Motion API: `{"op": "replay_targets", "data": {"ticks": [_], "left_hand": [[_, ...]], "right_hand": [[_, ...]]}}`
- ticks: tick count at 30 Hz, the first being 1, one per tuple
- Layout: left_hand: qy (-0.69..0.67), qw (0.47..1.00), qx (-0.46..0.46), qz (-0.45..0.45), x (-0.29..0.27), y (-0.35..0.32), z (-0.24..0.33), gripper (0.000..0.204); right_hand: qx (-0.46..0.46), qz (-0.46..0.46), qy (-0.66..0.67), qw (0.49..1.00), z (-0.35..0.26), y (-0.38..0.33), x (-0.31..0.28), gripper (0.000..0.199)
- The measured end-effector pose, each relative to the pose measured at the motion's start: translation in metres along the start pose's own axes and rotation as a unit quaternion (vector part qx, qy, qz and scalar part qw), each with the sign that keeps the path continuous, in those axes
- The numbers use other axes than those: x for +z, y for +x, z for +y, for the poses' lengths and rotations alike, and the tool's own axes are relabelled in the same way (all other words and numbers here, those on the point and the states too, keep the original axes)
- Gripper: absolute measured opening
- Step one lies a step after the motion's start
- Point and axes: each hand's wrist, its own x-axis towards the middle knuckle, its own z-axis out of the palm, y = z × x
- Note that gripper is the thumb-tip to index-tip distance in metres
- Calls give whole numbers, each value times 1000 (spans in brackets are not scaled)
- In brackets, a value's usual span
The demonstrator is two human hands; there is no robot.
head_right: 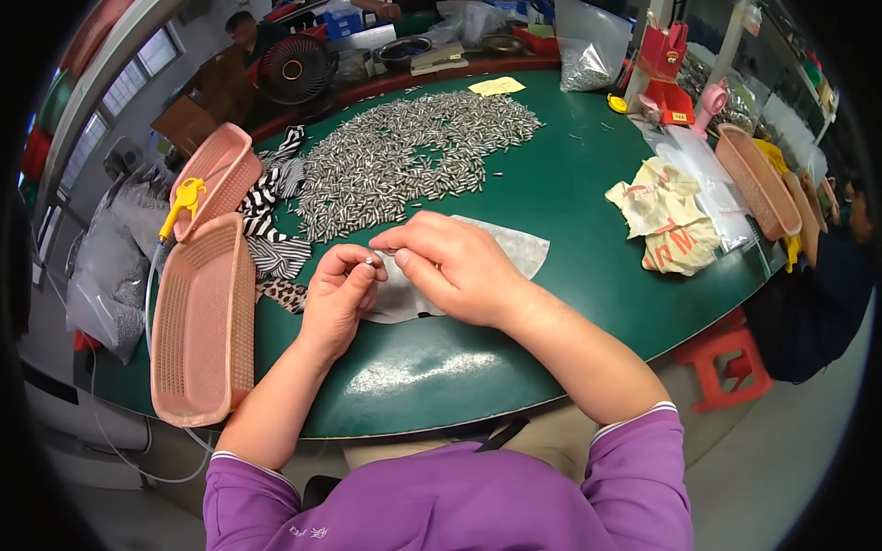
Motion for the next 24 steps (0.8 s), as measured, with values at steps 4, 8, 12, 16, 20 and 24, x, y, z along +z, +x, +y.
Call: {"op": "replay_targets", "data": {"ticks": [4, 8, 12, 16, 20, 24], "left_hand": [[17, 1000, 12, 0, -4, 0, -1, 10], [49, 998, 40, 10, -1, -1, -1, 11], [74, 996, 37, 18, 0, -1, 1, 11], [126, 989, 77, 24, 2, 0, 1, 9], [178, 978, 106, 13, -1, 3, 4, 7], [303, 940, 155, 18, 0, 5, 10, 4]], "right_hand": [[-38, 26, 3, 999, 2, 0, 7, 17], [-24, 22, 7, 999, 1, 0, 6, 16], [-23, 22, 2, 999, -1, 1, 4, 15], [-45, 18, -22, 999, -2, 1, 3, 16], [-48, 16, -28, 998, -1, 1, 3, 16], [-71, 20, -75, 994, -2, 1, 3, 16]]}}
